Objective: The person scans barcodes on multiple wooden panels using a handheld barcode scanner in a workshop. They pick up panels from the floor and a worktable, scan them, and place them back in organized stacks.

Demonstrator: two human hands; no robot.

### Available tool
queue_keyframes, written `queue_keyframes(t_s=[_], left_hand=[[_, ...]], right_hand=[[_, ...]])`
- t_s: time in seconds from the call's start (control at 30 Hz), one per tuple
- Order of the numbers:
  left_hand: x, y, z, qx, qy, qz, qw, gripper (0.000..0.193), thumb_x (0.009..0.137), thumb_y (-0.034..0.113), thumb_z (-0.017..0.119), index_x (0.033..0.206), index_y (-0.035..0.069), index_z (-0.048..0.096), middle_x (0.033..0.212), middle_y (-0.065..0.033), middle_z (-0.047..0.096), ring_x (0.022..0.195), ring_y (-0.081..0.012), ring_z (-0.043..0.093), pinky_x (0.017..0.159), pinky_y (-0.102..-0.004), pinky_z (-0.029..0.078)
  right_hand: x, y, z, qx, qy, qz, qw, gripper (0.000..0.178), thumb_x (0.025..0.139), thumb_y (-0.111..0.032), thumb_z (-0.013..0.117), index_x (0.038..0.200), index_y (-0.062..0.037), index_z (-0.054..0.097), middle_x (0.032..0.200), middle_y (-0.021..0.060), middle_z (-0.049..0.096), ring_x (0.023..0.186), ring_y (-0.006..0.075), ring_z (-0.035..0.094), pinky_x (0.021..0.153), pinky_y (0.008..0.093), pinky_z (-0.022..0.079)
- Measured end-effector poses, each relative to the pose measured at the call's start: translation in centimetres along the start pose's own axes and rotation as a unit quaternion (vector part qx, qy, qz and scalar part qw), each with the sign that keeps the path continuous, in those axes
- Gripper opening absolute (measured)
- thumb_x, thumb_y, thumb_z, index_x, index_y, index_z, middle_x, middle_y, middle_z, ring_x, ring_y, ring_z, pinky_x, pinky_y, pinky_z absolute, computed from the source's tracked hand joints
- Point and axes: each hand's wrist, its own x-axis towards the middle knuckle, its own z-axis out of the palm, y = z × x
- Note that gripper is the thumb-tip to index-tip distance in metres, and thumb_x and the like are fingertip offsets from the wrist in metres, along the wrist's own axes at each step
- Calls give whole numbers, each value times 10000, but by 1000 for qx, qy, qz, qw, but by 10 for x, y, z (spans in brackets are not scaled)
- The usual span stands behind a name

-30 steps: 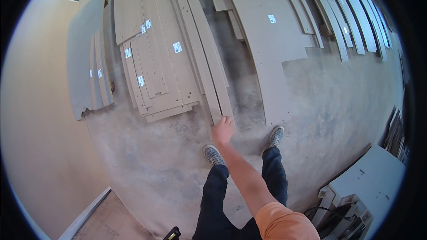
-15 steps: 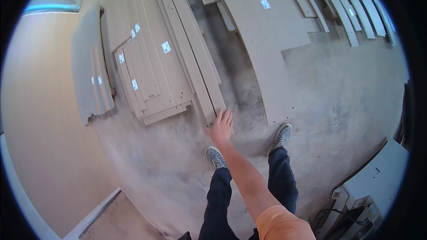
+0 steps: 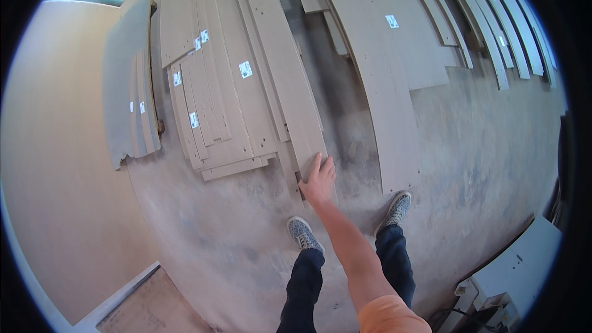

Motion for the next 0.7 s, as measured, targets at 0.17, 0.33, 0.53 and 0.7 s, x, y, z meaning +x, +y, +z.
queue_keyframes(t_s=[0.17, 0.33, 0.53, 0.7], left_hand=[[12, -6, -10, -6, -5, -1, 1000, 578, 888, 230, 669, 1371, -46, 511, 1043, -160, 737, 859, -163, 649, 794, -298, 519], [14, -10, -8, -4, -4, 7, 1000, 593, 892, 209, 665, 1397, -42, 484, 1053, -161, 732, 865, -172, 655, 801, -303, 522], [2, -26, 2, -27, -11, 35, 999, 569, 895, 166, 654, 1400, -35, 486, 1033, -146, 731, 911, -172, 666, 819, -303, 521], [-4, -32, 45, 7, -61, 66, 996, 560, 895, 160, 654, 1404, -14, 499, 1031, -140, 732, 916, -168, 667, 830, -298, 517]], right_hand=[[1, 5, -4, -42, -14, 6, 999, 1029, 667, -224, 793, 1513, 32, 267, 1471, 388, 261, 1305, 528, 368, 1061, 581, 341], [12, 1, -10, -55, -19, -10, 998, 1062, 682, -252, 803, 1525, 37, 225, 1481, 404, 237, 1314, 522, 364, 1054, 584, 346], [26, 2, -32, -60, -96, 1, 994, 998, 763, -273, 775, 1549, -11, 218, 1540, 353, 214, 1378, 497, 329, 1085, 601, 336], [-19, 44, -77, -124, -295, 58, 946, 949, 828, -390, 731, 1567, -71, 230, 1575, 262, 279, 1430, 454, 314, 1139, 562, 329]])
